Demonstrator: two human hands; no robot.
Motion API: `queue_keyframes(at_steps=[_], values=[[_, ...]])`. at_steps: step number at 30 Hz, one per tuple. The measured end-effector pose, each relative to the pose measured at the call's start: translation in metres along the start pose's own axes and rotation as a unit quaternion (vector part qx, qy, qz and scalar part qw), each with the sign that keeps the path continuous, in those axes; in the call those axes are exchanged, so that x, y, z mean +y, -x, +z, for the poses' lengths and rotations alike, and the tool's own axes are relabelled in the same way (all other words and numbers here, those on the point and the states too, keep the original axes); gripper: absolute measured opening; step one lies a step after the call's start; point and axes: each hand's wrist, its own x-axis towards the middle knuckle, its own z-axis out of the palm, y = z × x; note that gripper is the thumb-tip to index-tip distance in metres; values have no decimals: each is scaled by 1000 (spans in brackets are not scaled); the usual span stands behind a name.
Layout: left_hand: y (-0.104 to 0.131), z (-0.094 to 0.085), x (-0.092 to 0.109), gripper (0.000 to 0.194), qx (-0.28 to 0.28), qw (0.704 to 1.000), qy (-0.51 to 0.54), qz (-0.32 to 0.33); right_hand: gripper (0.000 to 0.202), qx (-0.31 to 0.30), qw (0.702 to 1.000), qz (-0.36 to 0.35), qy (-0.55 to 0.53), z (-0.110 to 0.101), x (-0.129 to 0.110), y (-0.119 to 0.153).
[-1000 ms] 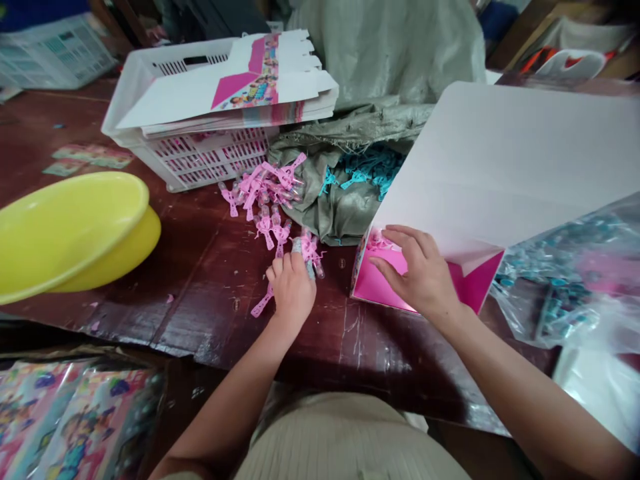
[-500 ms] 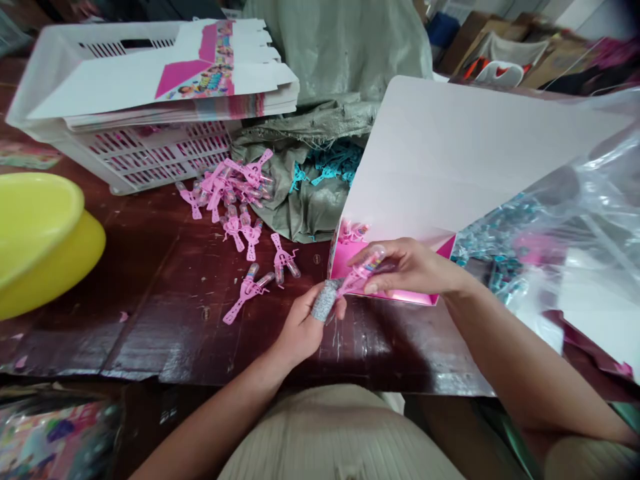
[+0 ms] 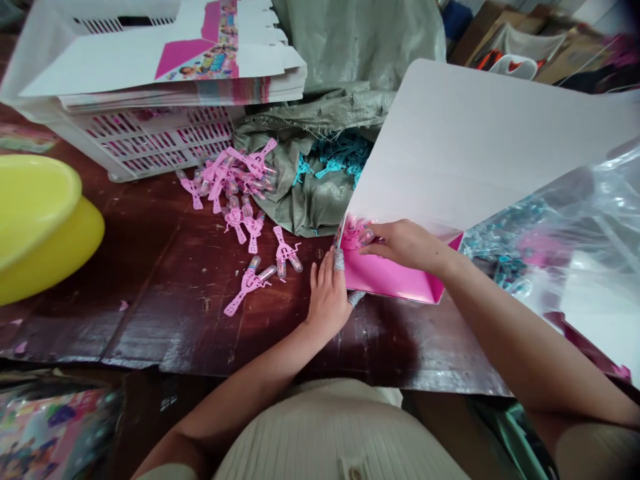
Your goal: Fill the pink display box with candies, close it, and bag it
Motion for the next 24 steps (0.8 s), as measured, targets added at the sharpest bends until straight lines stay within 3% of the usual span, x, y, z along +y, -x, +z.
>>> queue_keyframes(at_steps=[4, 6, 8, 10, 13, 15, 18, 22, 24], values=[[2, -7, 4, 96, -10, 1000, -13, -12, 36, -4, 996, 38, 83, -1, -12, -7], [6, -22, 2, 91, -11, 1000, -7, -10, 43, 55, 986, 64, 144, 5, -17, -7], [13, -45, -7, 84, 16, 1000, -16, -14, 44, 141, 971, 45, 187, 13, -18, -5], [24, -71, -25, 78, 72, 995, -57, -44, 39, 202, 957, -18, 208, 23, -14, -5], [41, -102, -63, 73, 121, 967, -159, -159, 32, 234, 947, -68, 208, 38, -4, -7], [52, -112, -87, 64, 78, 948, -215, -223, 29, 242, 948, -56, 198, 44, 2, -7], [66, -120, -106, 51, 17, 938, -252, -237, 31, 263, 947, -46, 182, 48, 3, 0], [75, -125, -93, 43, 83, 962, -201, -163, 45, 355, 931, -51, 69, 45, -17, 23], [71, -125, -74, 31, 120, 982, -91, -117, 47, 342, 935, -72, -57, 42, -34, 32]])
